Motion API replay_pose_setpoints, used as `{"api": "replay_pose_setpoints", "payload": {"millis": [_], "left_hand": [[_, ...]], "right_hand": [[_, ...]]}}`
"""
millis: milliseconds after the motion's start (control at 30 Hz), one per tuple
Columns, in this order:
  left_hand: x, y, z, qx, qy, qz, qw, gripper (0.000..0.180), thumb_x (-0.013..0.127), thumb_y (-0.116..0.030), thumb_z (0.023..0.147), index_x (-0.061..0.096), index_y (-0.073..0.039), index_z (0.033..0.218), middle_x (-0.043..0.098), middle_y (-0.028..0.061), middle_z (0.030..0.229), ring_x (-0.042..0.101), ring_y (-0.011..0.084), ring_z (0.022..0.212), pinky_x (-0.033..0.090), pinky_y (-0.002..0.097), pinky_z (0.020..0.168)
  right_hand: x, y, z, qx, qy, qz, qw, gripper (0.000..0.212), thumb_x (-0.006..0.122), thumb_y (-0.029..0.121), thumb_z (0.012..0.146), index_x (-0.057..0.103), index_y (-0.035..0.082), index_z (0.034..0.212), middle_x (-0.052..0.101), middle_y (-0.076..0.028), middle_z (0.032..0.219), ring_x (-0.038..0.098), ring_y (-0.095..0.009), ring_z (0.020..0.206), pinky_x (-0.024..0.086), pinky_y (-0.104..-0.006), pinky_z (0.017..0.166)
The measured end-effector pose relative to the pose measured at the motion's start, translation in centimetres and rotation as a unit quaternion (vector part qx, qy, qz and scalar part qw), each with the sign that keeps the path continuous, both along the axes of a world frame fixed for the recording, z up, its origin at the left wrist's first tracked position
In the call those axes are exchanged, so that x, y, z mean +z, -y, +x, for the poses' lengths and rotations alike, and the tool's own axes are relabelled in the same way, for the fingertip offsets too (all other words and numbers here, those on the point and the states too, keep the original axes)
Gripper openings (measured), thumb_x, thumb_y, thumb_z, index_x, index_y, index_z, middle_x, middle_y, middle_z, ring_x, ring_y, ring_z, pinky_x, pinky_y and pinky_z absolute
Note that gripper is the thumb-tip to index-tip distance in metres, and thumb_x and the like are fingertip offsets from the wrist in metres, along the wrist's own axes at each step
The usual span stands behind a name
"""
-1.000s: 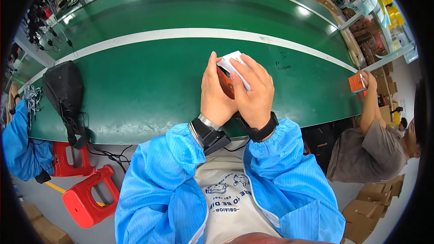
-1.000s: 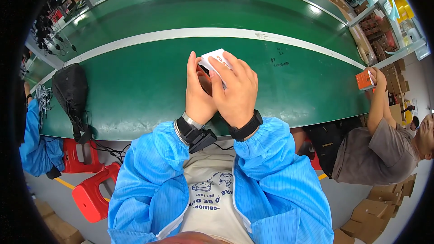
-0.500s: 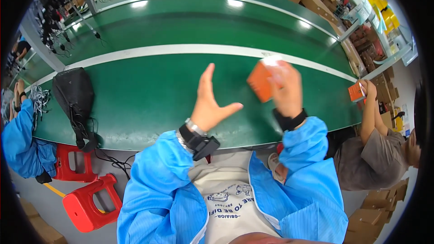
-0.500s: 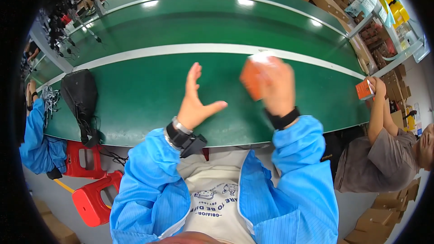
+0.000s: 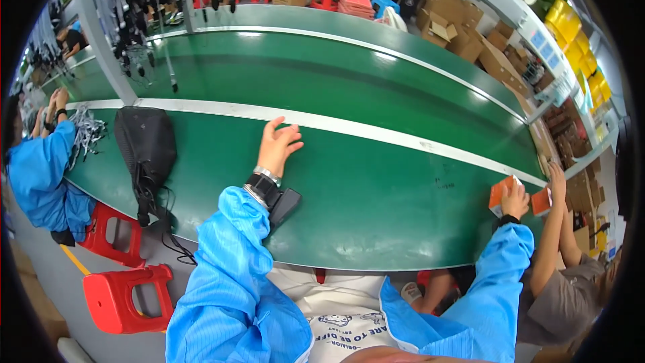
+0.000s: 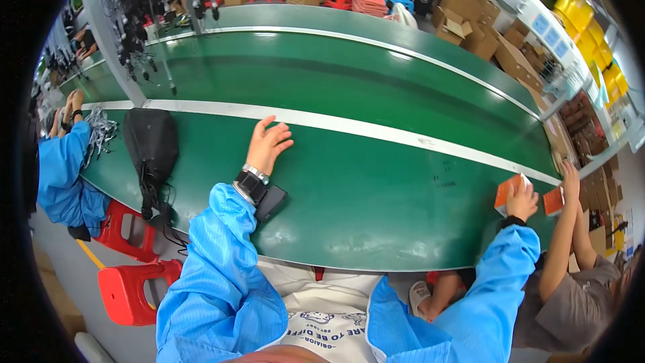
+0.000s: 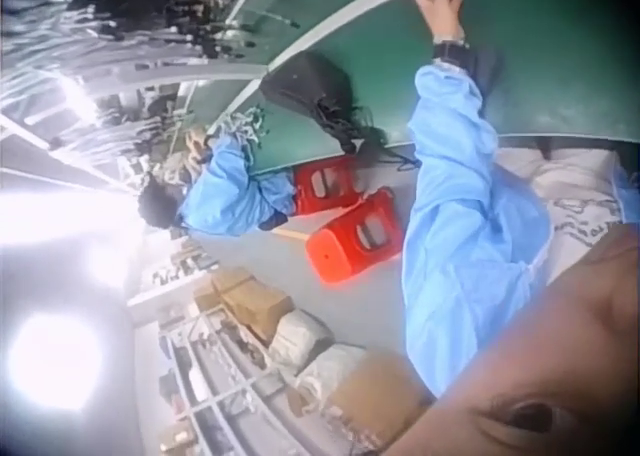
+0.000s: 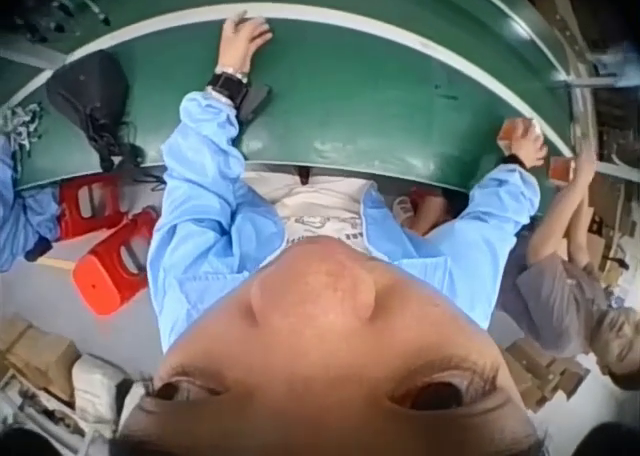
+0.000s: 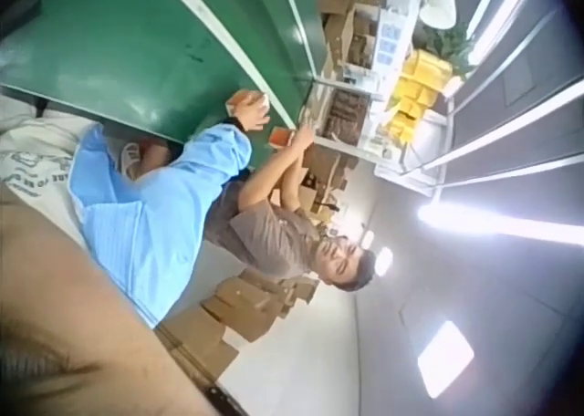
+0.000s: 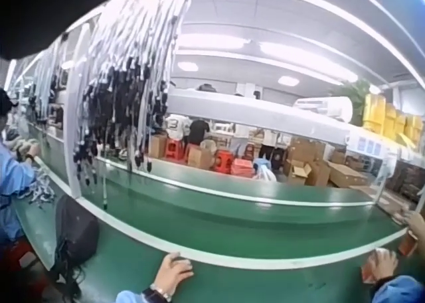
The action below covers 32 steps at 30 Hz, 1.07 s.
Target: The person picks up a box, opens it, and places a small white item inside before closing the lid and setting it back on the conveyor belt.
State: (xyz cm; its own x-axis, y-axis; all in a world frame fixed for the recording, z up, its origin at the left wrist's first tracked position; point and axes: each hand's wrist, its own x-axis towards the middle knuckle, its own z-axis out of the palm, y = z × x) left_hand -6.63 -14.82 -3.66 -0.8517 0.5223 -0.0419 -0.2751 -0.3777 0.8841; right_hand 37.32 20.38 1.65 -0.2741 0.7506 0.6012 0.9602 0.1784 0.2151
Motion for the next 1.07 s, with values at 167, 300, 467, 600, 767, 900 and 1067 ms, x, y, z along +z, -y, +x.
{"api": "replay_pose_setpoints", "payload": {"millis": [167, 300, 467, 600, 767, 900, 1067], "left_hand": [[-0.5, -1.6, -0.3, -0.096, 0.024, 0.035, 0.994, 0.042, 0.056, -0.018, 0.079, 0.037, -0.003, 0.113, 0.05, 0.0112, 0.094, 0.052, 0.019, 0.085, 0.047, 0.0334, 0.073], [-0.2, -0.9, -0.6, -0.103, 0.05, 0.031, 0.993, 0.036, 0.055, -0.019, 0.081, 0.04, -0.003, 0.11, 0.052, 0.0101, 0.093, 0.052, 0.0183, 0.085, 0.047, 0.0336, 0.074], [-0.2, -0.1, -0.5, -0.109, 0.064, 0.039, 0.991, 0.033, 0.053, -0.02, 0.082, 0.042, -0.005, 0.108, 0.053, 0.0088, 0.093, 0.053, 0.0173, 0.086, 0.046, 0.0336, 0.075], [1.0, -0.1, 0.1, -0.123, 0.055, 0.034, 0.99, 0.034, 0.051, -0.025, 0.083, 0.042, -0.007, 0.11, 0.054, 0.0084, 0.089, 0.054, 0.0166, 0.081, 0.048, 0.0327, 0.069], [1.4, -1.5, 2.5, -0.346, 0.061, 0.047, 0.935, 0.042, 0.046, -0.033, 0.085, 0.034, -0.012, 0.12, 0.055, 0.008, 0.082, 0.056, 0.0164, 0.073, 0.049, 0.0313, 0.061], [0.9, -6.5, 5.8, -0.472, 0.09, 0.091, 0.872, 0.059, 0.049, -0.037, 0.082, 0.019, -0.018, 0.13, 0.055, 0.0094, 0.079, 0.057, 0.0164, 0.066, 0.05, 0.0305, 0.058], [0.2, -9.2, 5.7, -0.521, 0.181, 0.118, 0.826, 0.034, 0.042, -0.035, 0.086, 0.054, -0.005, 0.094, 0.06, 0.0092, 0.073, 0.058, 0.0264, 0.065, 0.049, 0.0317, 0.061]], "right_hand": [[2.0, 2.4, -5.5, 0.175, -0.088, 0.059, 0.979, 0.051, 0.056, 0.024, 0.077, 0.036, 0.013, 0.123, 0.036, -0.011, 0.126, 0.031, -0.029, 0.118, 0.028, -0.0406, 0.094], [-0.6, 11.2, -16.2, 0.418, -0.511, -0.466, 0.589, 0.046, 0.051, 0.021, 0.083, 0.035, 0.007, 0.123, 0.039, -0.007, 0.123, 0.039, -0.021, 0.111, 0.031, -0.0318, 0.09], [-2.8, 18.6, -25.6, 0.421, -0.529, -0.672, 0.303, 0.035, 0.047, 0.019, 0.085, 0.04, 0.002, 0.115, 0.046, -0.011, 0.114, 0.047, -0.02, 0.103, 0.037, -0.0319, 0.087], [-4.5, 18.4, -28.2, 0.397, -0.517, -0.738, 0.176, 0.035, 0.044, 0.02, 0.086, 0.039, 0.001, 0.115, 0.046, -0.014, 0.114, 0.047, -0.023, 0.103, 0.039, -0.0338, 0.086], [-4.7, 18.3, -29.4, 0.402, -0.533, -0.735, 0.116, 0.038, 0.039, 0.026, 0.088, 0.038, 0.002, 0.116, 0.044, -0.016, 0.116, 0.045, -0.027, 0.105, 0.038, -0.037, 0.089], [-4.5, 18.6, -29.4, 0.412, -0.52, -0.743, 0.087, 0.041, 0.037, 0.031, 0.088, 0.037, 0.001, 0.117, 0.043, -0.017, 0.116, 0.044, -0.03, 0.107, 0.038, -0.0396, 0.089], [-5.6, 16.7, -29.9, 0.346, -0.485, -0.803, 0.019, 0.055, 0.038, 0.04, 0.085, 0.024, 0.009, 0.128, 0.038, -0.018, 0.121, 0.039, -0.033, 0.111, 0.035, -0.0449, 0.092]]}}
